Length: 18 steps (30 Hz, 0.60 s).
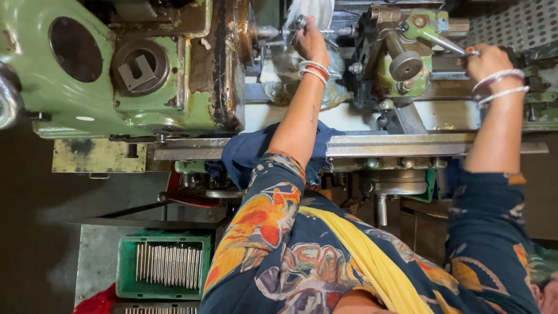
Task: The person operates a metal turning machine, repeatedly inserting cylindrical metal rods into the chuck, tightening the chuck, and running the machine to machine the rods. After each cycle, the person removes the machined rod and places it into a green tray.
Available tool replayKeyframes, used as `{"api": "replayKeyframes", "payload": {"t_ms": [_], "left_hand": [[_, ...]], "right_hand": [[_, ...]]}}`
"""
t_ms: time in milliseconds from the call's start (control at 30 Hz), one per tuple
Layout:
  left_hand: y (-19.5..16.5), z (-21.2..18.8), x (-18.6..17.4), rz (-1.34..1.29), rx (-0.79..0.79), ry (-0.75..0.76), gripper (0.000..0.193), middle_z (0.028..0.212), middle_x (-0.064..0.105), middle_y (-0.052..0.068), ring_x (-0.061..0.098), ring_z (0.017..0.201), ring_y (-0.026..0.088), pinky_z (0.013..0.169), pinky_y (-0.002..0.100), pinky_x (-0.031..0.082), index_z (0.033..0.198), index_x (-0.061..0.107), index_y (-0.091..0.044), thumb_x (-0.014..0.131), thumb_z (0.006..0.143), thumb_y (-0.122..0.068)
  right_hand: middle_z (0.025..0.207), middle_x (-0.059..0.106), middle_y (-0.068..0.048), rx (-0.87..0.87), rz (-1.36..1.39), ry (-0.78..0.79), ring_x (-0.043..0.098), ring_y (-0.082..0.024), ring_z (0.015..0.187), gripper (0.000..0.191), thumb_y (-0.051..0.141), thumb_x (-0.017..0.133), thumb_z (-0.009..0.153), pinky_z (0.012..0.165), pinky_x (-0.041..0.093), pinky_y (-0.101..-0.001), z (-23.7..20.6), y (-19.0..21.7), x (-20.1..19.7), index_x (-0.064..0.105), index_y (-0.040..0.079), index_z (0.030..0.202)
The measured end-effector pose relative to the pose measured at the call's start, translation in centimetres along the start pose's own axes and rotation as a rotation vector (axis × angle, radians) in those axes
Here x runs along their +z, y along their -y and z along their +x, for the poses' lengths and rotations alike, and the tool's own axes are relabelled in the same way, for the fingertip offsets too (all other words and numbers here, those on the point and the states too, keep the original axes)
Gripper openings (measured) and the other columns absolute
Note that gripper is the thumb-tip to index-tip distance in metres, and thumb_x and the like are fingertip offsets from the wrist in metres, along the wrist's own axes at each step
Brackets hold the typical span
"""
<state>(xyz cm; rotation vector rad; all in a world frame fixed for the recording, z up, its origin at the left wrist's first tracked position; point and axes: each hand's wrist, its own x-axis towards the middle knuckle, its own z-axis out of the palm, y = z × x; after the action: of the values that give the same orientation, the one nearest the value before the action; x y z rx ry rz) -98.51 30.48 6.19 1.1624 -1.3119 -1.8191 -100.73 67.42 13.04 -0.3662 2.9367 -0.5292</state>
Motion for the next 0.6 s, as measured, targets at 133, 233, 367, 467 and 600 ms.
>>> {"api": "replayKeyframes", "payload": {"t_ms": [133,233,367,467,600], "left_hand": [[0.3,1.9,-0.4,-0.176,0.002,0.031,0.059,0.1,0.077,0.021,0.07,0.093,0.033,0.086,0.044,0.053,0.098,0.077,0.009,0.065,0.092,-0.049],[0.5,3.3,-0.3,-0.464,-0.005,0.008,0.056,0.11,0.078,0.016,0.069,0.099,0.027,0.09,0.039,0.051,0.103,0.079,0.005,0.065,0.091,-0.047],[1.1,2.9,-0.4,-0.142,-0.036,-0.049,0.048,0.108,0.078,0.014,0.07,0.097,0.025,0.086,0.037,0.052,0.103,0.082,0.001,0.062,0.095,-0.042],[1.4,2.5,-1.1,-0.152,-0.152,-0.014,0.047,0.104,0.078,0.015,0.073,0.091,0.028,0.077,0.038,0.057,0.103,0.08,0.0,0.058,0.099,-0.04],[1.1,3.0,-1.5,-0.357,-0.134,0.034,0.047,0.11,0.077,0.01,0.073,0.089,0.027,0.072,0.035,0.061,0.107,0.077,0.0,0.059,0.098,-0.043]], "right_hand": [[0.095,0.065,-0.028,0.032,-0.038,-0.227,0.065,-0.048,0.089,0.021,0.018,0.058,0.111,0.081,0.051,-0.0562,-0.7,1.3,2.0,0.07,0.0,0.113],[0.098,0.065,-0.03,0.057,-0.176,-0.388,0.065,-0.049,0.089,0.022,0.012,0.055,0.109,0.079,0.051,-0.058,-2.1,1.9,5.2,0.07,-0.003,0.104],[0.111,0.06,-0.035,-0.118,-0.113,-0.417,0.062,-0.052,0.097,0.02,0.003,0.056,0.097,0.085,0.05,-0.0578,-1.2,0.2,4.1,0.069,-0.004,0.111],[0.114,0.059,-0.035,-0.184,-0.125,-0.39,0.06,-0.054,0.104,0.016,0.005,0.057,0.105,0.092,0.049,-0.059,0.3,-0.7,2.4,0.068,-0.005,0.111],[0.12,0.061,-0.035,-0.226,-0.066,-0.446,0.06,-0.055,0.104,0.016,0.002,0.059,0.1,0.091,0.048,-0.0589,0.5,-0.5,2.2,0.07,-0.003,0.111]]}}
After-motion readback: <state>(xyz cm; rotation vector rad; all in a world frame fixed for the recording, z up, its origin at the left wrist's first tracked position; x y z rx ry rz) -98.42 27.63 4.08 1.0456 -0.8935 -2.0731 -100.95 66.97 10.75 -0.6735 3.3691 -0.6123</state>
